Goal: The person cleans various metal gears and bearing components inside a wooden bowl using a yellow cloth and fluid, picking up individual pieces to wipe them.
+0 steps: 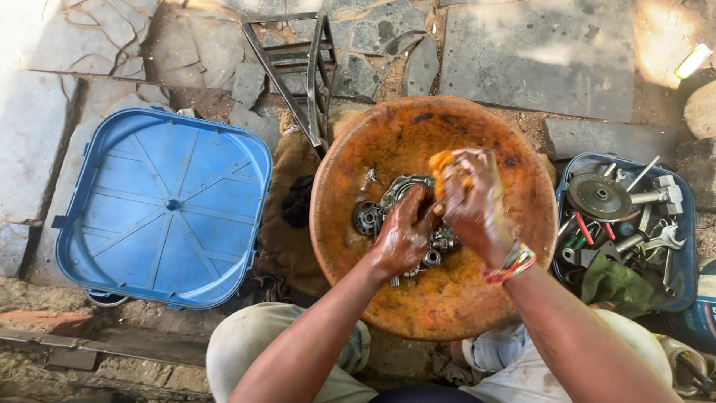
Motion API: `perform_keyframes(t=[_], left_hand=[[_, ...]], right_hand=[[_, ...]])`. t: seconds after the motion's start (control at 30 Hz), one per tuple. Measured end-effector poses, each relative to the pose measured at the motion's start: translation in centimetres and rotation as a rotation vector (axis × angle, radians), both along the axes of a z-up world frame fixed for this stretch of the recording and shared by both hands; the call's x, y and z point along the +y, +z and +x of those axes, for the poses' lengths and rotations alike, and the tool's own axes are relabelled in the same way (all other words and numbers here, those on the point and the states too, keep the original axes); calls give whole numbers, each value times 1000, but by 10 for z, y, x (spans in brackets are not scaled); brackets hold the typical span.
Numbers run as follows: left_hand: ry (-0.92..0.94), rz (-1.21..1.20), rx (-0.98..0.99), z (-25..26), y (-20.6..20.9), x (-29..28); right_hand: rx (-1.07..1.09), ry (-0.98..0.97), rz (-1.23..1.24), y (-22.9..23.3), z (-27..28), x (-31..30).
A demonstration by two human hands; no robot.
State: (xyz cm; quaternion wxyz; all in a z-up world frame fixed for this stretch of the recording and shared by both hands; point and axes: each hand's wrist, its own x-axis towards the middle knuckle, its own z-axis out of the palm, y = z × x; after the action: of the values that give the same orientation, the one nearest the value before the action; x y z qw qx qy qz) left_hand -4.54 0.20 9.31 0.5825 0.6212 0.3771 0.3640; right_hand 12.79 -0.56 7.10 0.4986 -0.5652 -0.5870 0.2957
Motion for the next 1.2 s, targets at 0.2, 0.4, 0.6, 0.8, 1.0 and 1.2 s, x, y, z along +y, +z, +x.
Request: perform_keyframes(t=[0.2,0.4,0.6,0.8,1.0,1.2], left_hand=[[-32,98,169,7,15,11],[11,173,104,15,-5,12],[-4,169,288,33,-22,7],[371,-944,-579,48,-129,18],[430,-1135,-669,43,-180,47],[371,-891,-811,63,-100,17]], right_hand=[[-788,18,-92,5,45,2],[-397,-4,-13,46,1,0],[-377,-122,-429,28,20,2],[-335,176,105,50,-26,-34],[-419,226,258,52,-25,-41],[-443,41,144,54,-3,-16]])
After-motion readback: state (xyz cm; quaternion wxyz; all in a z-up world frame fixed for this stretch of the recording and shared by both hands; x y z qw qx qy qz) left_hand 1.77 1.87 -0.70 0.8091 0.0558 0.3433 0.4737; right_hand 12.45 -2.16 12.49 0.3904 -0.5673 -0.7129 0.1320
